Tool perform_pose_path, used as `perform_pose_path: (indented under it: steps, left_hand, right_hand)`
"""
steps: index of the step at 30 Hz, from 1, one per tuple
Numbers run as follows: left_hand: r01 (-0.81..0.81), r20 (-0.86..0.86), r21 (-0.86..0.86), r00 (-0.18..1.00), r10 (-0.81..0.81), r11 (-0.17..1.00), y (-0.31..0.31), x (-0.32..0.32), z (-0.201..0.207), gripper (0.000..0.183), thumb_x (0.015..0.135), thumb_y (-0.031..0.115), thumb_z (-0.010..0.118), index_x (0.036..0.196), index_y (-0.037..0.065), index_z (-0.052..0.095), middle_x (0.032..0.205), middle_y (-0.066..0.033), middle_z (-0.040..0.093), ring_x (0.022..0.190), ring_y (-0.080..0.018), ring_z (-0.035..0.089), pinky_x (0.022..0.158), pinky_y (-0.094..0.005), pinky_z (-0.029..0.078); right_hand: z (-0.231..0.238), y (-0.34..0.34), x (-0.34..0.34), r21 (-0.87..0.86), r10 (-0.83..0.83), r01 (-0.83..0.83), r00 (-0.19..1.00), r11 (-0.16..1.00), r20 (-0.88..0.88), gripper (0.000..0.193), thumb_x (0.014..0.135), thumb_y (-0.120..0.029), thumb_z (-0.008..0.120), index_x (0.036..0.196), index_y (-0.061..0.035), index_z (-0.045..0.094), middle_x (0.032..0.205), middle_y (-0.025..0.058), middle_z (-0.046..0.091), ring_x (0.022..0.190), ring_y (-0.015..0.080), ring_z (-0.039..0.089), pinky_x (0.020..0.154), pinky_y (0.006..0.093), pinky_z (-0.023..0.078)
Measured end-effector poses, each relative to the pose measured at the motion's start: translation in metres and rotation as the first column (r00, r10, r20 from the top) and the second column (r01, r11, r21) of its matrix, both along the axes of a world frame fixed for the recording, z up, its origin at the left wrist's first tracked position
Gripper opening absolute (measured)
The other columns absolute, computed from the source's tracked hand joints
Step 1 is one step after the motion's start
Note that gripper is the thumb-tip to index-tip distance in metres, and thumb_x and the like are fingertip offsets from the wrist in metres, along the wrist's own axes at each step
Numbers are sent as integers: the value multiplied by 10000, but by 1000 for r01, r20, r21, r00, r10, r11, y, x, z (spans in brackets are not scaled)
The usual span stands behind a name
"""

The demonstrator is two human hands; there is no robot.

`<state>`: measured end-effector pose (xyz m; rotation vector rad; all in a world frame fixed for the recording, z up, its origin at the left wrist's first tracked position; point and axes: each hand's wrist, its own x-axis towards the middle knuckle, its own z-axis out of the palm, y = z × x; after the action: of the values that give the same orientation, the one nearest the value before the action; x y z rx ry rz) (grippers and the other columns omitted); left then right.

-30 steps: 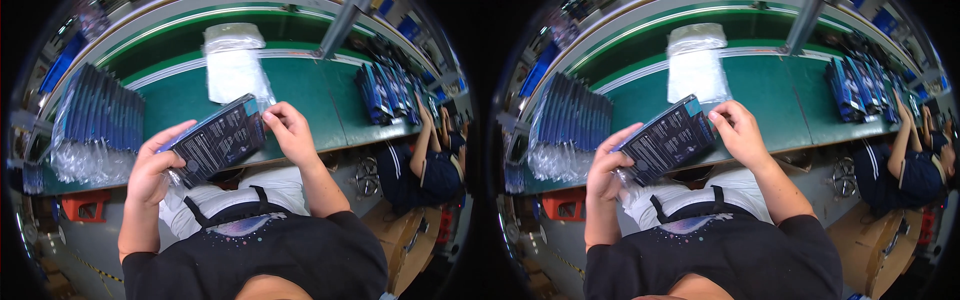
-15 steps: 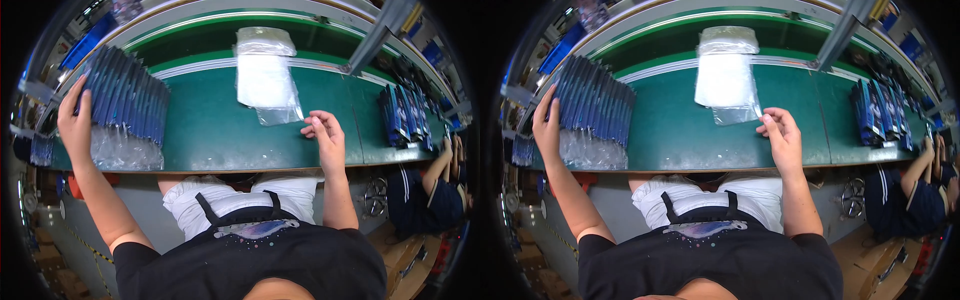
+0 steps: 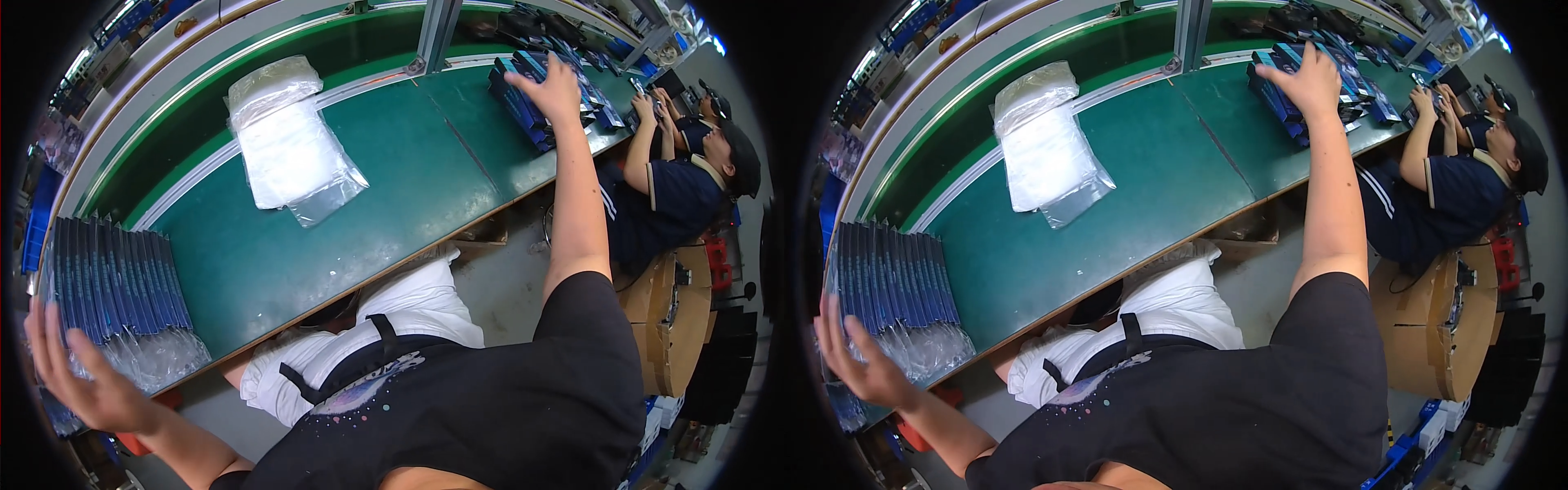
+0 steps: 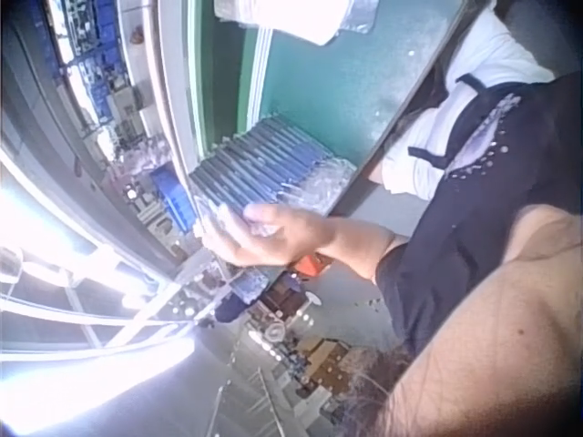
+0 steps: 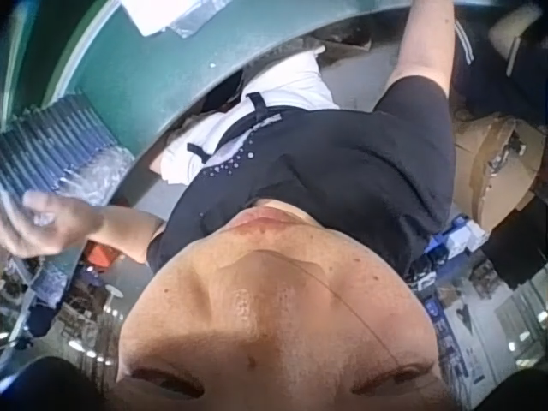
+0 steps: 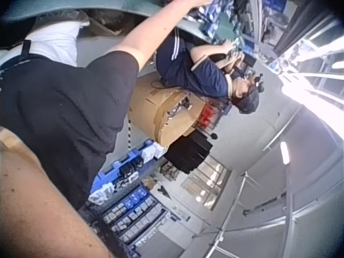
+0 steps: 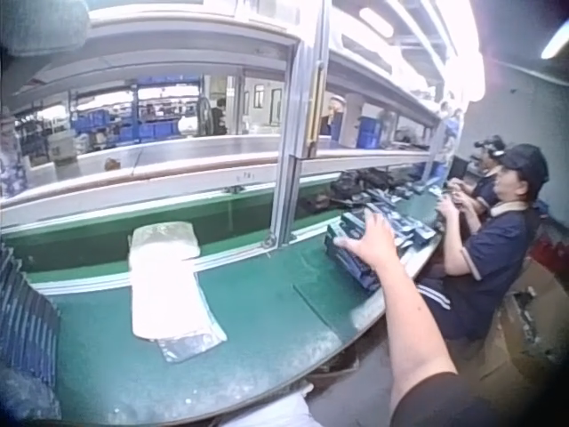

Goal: Packaging product boxes into plastic sleeves and stacking them.

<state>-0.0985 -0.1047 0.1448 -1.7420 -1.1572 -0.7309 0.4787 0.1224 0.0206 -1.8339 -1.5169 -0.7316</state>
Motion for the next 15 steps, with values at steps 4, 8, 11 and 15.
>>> perform_pose_path:
  steps: [4,8,11,15]
  left_hand:
    - [438,262,-351,895,-362,828,36,95,-81,251,692,-21,619,933,32,667,1110,-150,586,1073,-348,536,940,-449,408]
    - [514,425,-573,852,-305,638,49,118,-138,268,714,0,664,975,59,657,1187,-116,562,1144,-326,493,956,-452,377]
    - [490,410,-602,867,-283,630,73,130,-160,280,717,7,656,992,65,655,1205,-97,558,1128,-314,497,942,-442,384]
    - [436,322,-648,900,-294,625,100,135,-175,259,738,-2,628,984,71,664,1051,-71,599,1001,-270,539,877,-408,406]
  right_hand:
    - [-15,-2,12,-317,-112,167,977,934,182,1060,632,-811,518,1325,-11,443,1377,237,388,1319,368,312,1072,484,226]
    - [5,7,-2,-415,-24,9,999,910,-31,970,599,-784,581,1250,-66,553,1289,221,483,1222,351,442,1011,482,327]
    - [32,10,21,-349,-109,56,985,936,-134,982,590,-794,574,1271,-87,538,1300,232,470,1229,354,441,1011,442,351]
    - [2,40,96,-547,-248,138,960,825,-132,1082,571,-818,548,1383,-117,403,1369,240,407,1271,370,402,1028,487,322]
